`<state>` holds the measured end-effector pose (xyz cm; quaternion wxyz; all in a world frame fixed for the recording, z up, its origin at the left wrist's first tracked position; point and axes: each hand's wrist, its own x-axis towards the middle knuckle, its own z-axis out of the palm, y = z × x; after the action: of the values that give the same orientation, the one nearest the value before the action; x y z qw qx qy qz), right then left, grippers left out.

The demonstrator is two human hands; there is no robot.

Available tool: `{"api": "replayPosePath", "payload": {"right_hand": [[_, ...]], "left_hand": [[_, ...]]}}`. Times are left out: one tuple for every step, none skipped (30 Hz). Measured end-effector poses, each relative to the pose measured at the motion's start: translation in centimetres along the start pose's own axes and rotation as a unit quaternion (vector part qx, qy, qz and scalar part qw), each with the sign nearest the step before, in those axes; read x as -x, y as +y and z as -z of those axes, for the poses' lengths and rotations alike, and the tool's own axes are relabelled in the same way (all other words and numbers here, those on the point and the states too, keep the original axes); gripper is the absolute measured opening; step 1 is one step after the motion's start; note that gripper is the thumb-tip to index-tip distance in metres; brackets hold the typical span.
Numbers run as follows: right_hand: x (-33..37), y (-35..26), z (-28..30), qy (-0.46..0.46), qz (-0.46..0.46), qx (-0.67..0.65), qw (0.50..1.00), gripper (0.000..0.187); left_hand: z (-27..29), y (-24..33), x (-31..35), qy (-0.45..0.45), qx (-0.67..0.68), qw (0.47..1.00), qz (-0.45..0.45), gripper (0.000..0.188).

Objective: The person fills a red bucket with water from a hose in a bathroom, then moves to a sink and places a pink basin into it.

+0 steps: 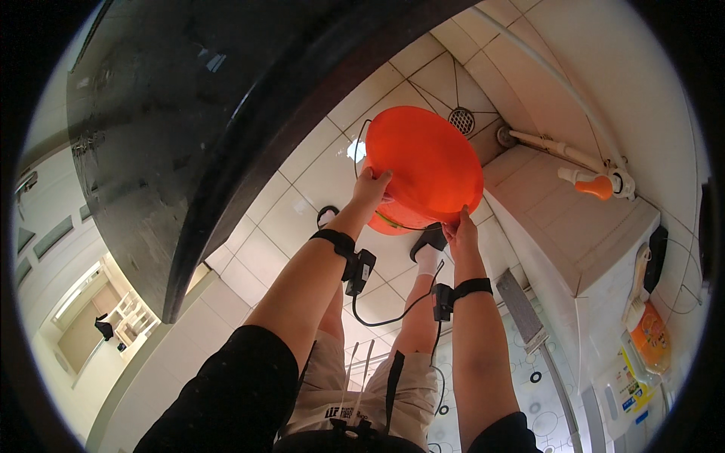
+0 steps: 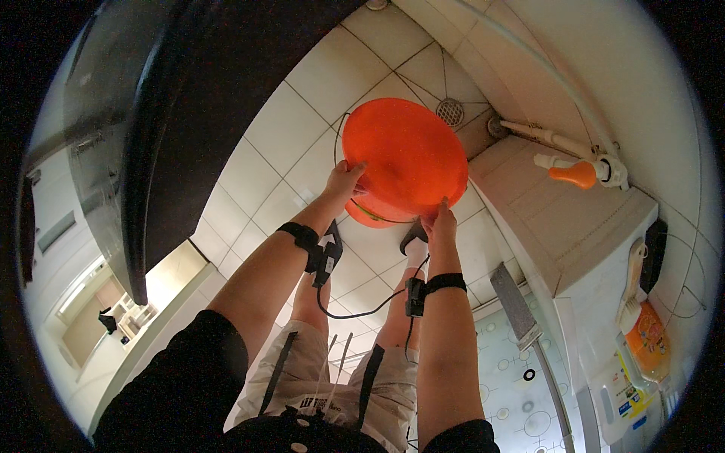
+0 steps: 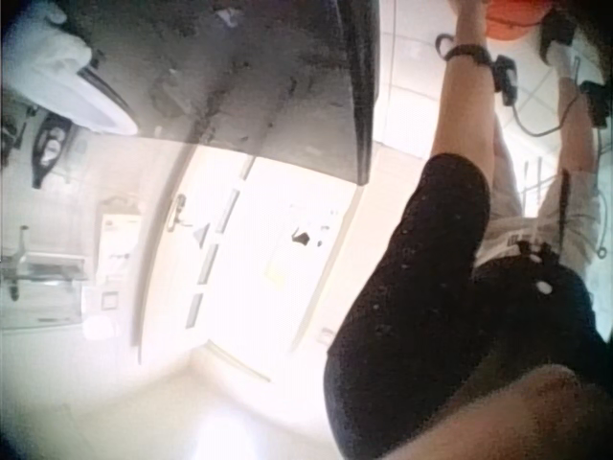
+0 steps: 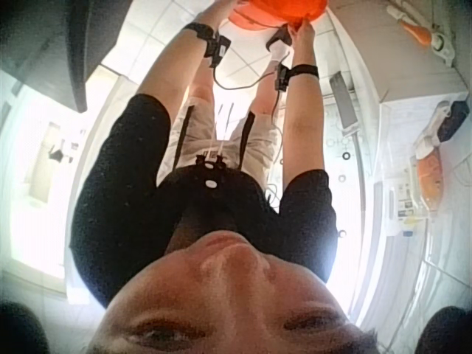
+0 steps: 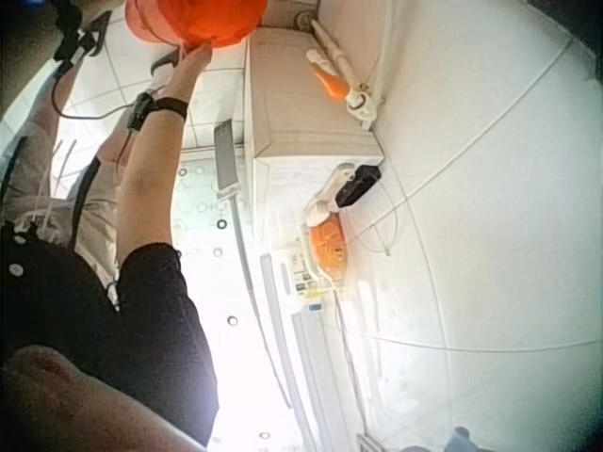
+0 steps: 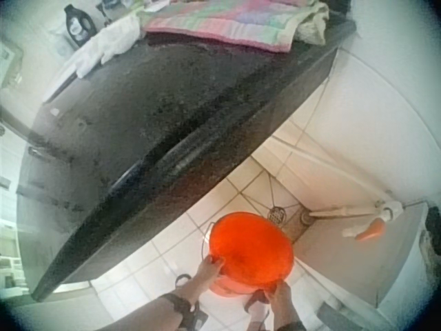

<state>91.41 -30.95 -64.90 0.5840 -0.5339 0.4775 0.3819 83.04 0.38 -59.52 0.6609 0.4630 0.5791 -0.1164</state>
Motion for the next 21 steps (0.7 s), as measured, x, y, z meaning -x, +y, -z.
{"api": "replayPosePath", "payload": {"right_hand": [[0.4,0.1,-0.3,0.006,-0.003,0.002,1.000,0.048],[0.7,0.0,-0.4,0.021,-0.006,-0.004,1.000,0.049],[1.0,0.0,-0.7,0.028,-0.008,-0.007,1.000,0.049],[1.3,0.1,-1.0,0.036,-0.011,-0.011,0.999,0.050],[1.3,0.0,-1.1,0.031,-0.005,-0.014,0.999,0.049],[1.3,-0.1,-1.3,0.029,-0.003,-0.016,0.999,0.049],[1.2,-0.1,-1.5,0.026,0.000,-0.018,0.999,0.048],[0.9,-0.4,-1.4,0.030,0.006,-0.013,0.999,0.048],[0.6,-0.6,-1.0,0.033,0.010,-0.011,0.999,0.048],[0.4,-0.7,-0.6,0.037,0.014,-0.008,0.999,0.047],[0.3,-0.6,-0.6,0.009,0.011,-0.022,1.000,0.047],[0.2,-0.7,-0.4,-0.005,0.010,-0.029,1.000,0.047],[0.0,-1.0,-0.2,-0.018,0.011,-0.036,0.999,0.047],[0.7,-0.2,-1.3,-0.005,0.004,-0.045,0.999,0.047],[1.0,0.1,-1.9,0.003,0.001,-0.049,0.999,0.047],[1.2,0.2,-2.3,0.011,-0.001,-0.052,0.999,0.048],[0.8,0.2,-2.4,0.020,0.006,-0.047,0.999,0.049],[0.7,0.1,-2.1,0.026,0.011,-0.044,0.999,0.049],[0.6,0.2,-1.9,0.031,0.014,-0.041,0.999,0.050],[-0.8,-1.2,-0.2,0.020,0.020,-0.016,0.999,0.050],[-0.7,-1.1,-0.5,0.010,0.013,-0.007,1.000,0.054]], "left_hand": [[0.3,-0.1,0.0,0.001,-0.004,1.000,0.003,0.060],[0.2,0.0,0.1,-0.001,-0.006,1.000,0.006,0.060],[0.2,0.1,0.2,-0.006,-0.025,1.000,0.011,0.060],[0.3,0.3,0.3,-0.008,-0.035,0.999,0.013,0.060],[0.4,0.5,0.3,-0.011,-0.043,0.999,0.014,0.060],[0.5,0.7,0.2,-0.011,-0.048,0.999,0.014,0.060],[0.6,0.9,0.0,-0.010,-0.051,0.999,0.014,0.059],[0.3,1.2,0.0,-0.013,-0.052,0.998,0.014,0.059],[0.0,1.4,0.0,-0.014,-0.066,0.997,0.024,0.063],[-0.4,1.5,0.1,-0.017,-0.071,0.997,0.029,0.065],[-0.4,1.5,0.0,-0.016,-0.078,0.996,0.033,0.067],[-0.5,1.5,-0.2,-0.012,-0.085,0.996,0.022,0.069],[-0.8,1.4,-0.3,-0.012,-0.087,0.996,0.016,0.069],[0.0,0.8,-0.4,-0.004,-0.096,0.995,0.016,0.070],[0.4,0.3,-0.6,0.010,-0.113,0.993,-0.001,0.072],[0.7,-0.2,-0.8,0.018,-0.123,0.992,-0.007,0.073],[0.6,-0.5,-1.3,0.022,-0.129,0.991,-0.017,0.075],[0.5,-0.8,-1.7,0.032,-0.162,0.986,-0.021,0.076],[0.2,-1.3,-2.0,0.036,-0.178,0.983,-0.022,0.077],[-1.6,-1.0,-2.6,0.031,-0.183,0.982,-0.033,0.078],[-1.6,-1.2,-2.8,0.060,-0.179,0.982,-0.031,0.071]]}}
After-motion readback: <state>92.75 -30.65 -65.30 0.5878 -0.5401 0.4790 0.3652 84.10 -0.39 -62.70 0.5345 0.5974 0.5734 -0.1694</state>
